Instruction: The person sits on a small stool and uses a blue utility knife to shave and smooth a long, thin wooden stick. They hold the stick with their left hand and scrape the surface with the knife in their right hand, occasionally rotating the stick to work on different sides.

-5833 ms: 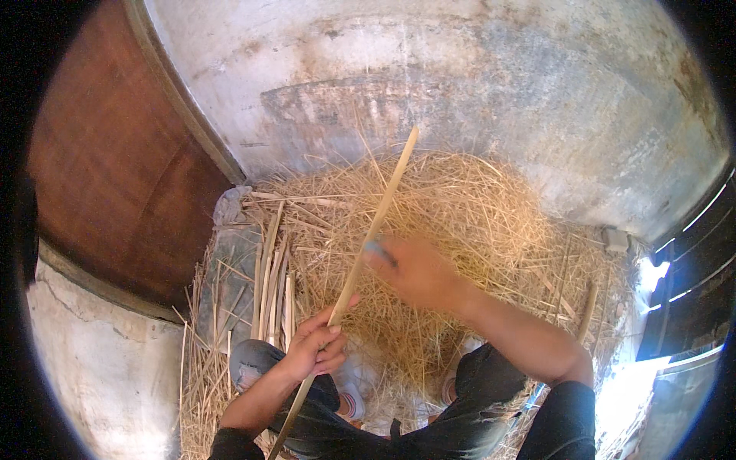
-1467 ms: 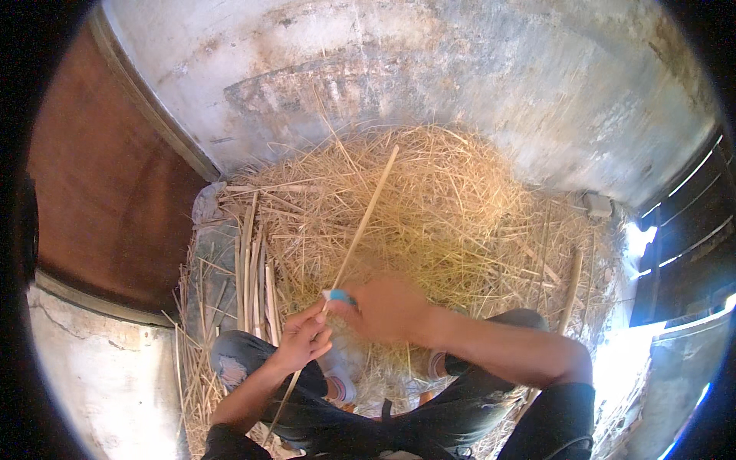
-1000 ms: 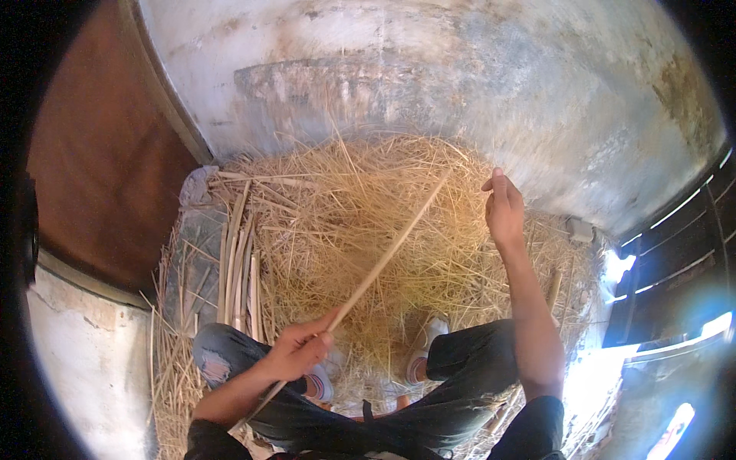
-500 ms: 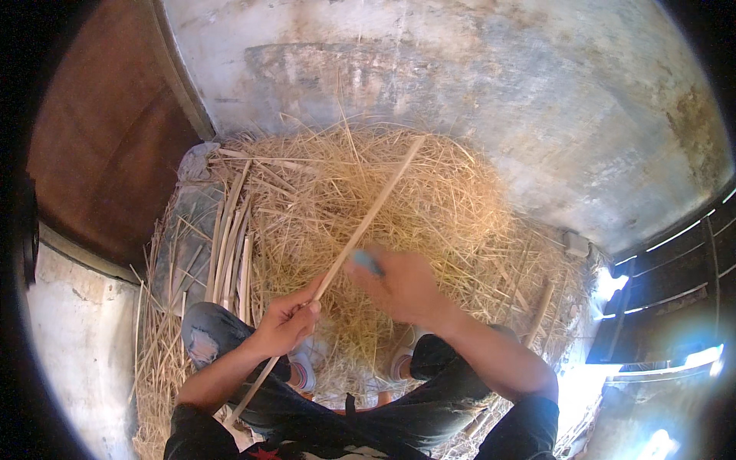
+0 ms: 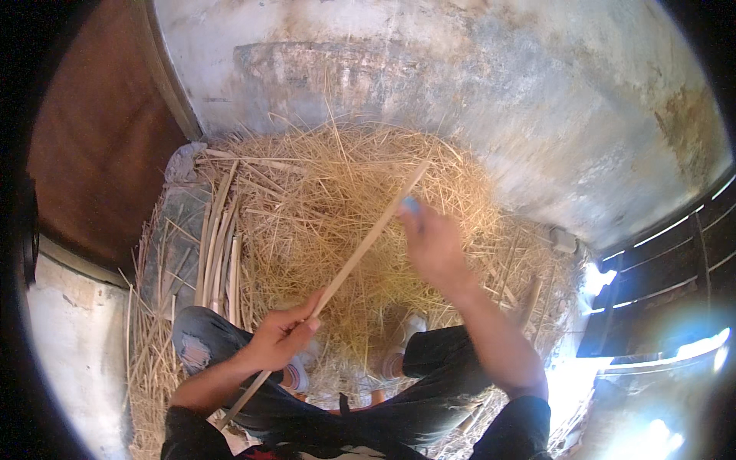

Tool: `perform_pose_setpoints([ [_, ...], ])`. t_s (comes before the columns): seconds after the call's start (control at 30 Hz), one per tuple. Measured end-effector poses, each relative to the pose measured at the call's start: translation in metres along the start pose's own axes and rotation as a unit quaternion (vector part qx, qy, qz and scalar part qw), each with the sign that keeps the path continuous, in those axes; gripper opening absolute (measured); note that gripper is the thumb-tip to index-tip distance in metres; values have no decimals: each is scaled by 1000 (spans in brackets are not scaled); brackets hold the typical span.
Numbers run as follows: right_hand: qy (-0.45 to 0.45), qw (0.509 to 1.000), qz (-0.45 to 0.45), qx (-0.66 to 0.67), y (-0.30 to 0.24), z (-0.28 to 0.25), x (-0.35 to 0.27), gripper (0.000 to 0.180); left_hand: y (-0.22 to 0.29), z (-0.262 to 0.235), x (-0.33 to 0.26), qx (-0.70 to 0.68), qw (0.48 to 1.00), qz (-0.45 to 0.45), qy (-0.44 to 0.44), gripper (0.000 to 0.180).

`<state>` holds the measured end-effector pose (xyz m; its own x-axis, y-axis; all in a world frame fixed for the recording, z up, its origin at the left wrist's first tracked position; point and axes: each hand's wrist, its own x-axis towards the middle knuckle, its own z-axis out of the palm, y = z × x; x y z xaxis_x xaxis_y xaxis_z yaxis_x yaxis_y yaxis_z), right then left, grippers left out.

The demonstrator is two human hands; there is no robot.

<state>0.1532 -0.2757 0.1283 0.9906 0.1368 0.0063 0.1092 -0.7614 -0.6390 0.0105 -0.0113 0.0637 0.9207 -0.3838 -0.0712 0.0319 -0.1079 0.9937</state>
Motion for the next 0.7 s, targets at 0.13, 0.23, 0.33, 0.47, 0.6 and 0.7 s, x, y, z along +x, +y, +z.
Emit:
perform_pose_setpoints([
  [0.13, -134, 965, -210, -82, -22, 60, -57, 38, -14, -4, 1, -21, 999, -13, 25, 55],
  [0.23, -84, 977, -175, -92, -19, 52, -41, 38, -10, -7, 2, 42, 998, 13, 39, 56],
  [0.33, 7, 999, -20, 25, 22, 13, 21, 44, -9, -10, -8, 112, 994, 6, 16, 56],
  [0.47, 77, 995, 51, 31, 55, -10, 36, 53, 0, -4, -1, 109, 994, -12, -12, 55],
  [0.6, 85, 996, 11, -37, 57, -17, 45, 60, -3, -5, 1, 87, 996, -11, -15, 55],
  [0.7, 242, 970, -17, 1, 78, -18, 57, 58, -2, 2, 6, 54, 998, 25, -28, 54],
])
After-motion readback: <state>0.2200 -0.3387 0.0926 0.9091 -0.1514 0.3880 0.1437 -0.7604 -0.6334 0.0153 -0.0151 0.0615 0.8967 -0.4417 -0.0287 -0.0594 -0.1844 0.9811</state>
